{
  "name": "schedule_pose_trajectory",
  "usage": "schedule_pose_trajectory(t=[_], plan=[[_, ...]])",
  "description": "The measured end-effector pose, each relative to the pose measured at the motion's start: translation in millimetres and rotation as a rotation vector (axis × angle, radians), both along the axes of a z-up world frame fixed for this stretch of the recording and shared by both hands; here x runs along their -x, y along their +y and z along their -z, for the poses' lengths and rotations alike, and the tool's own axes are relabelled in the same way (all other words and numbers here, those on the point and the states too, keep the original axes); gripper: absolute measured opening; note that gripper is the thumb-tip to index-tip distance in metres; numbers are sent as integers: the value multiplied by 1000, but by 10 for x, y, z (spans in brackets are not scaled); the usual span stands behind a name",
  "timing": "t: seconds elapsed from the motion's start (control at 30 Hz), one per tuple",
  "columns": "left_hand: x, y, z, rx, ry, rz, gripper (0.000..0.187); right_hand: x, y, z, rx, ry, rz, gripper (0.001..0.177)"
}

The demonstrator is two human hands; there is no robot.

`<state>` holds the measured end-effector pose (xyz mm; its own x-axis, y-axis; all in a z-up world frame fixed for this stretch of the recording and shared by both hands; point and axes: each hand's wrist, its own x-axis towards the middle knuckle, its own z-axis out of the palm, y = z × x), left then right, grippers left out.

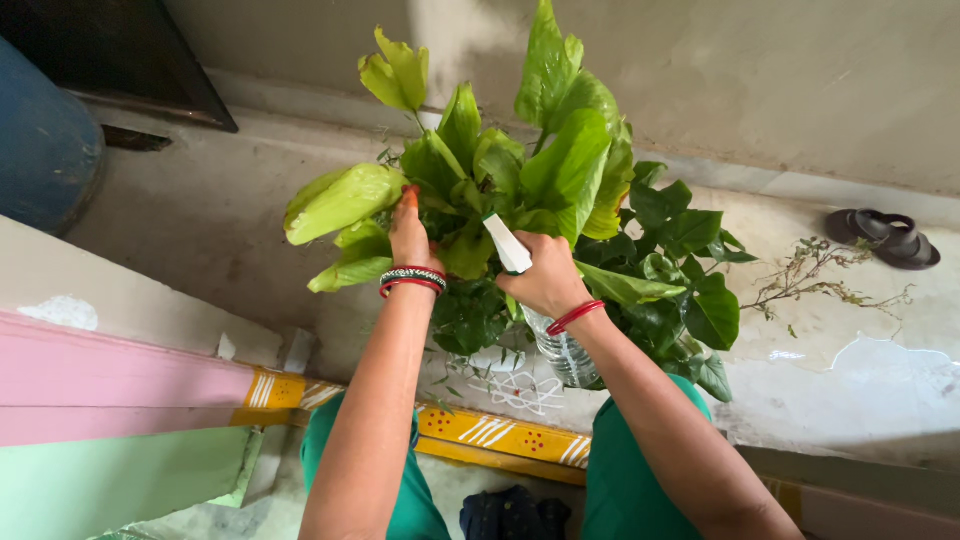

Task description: The person uses a spray bottle to mist the leaves of a potted plant. They hold leaves with one hand and spray with the other, moving around the plant to cover different areas.

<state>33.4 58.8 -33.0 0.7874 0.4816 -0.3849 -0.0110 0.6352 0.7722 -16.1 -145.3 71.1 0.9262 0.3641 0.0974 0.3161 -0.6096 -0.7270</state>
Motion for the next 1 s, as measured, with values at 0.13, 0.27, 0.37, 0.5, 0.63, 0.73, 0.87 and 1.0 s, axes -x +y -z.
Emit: schedule_pose_trajectory(t=[0.13,0.27,0.37,0.5,0.63,0.73,0.87,1.0], plan=[[-13,-47,27,155,-6,-30,47,-13,1,14,-37,-27,-1,33],[-154,-165,526,79,-53,-61,24,-15,-42,-3,-104,-81,-43,26],[-219,-362,909,54,-205,-92,16,21,-42,-38,-103,-133,-58,26],[-193,-518,960,42,-198,-135,24,103,-105,-153,-151,-153,-50,22],[-62,-408,429,276,-232,-38,64,179,-216,-300,-161,-190,-87,21],[119,-380,-57,346,-275,48,88,231,-285,-345,-159,-176,-111,21],[162,-274,-401,373,-366,127,101,263,-355,-355,-121,-108,-88,20],[168,-144,-454,381,-485,256,100,270,-422,-347,-102,-118,-89,19]])
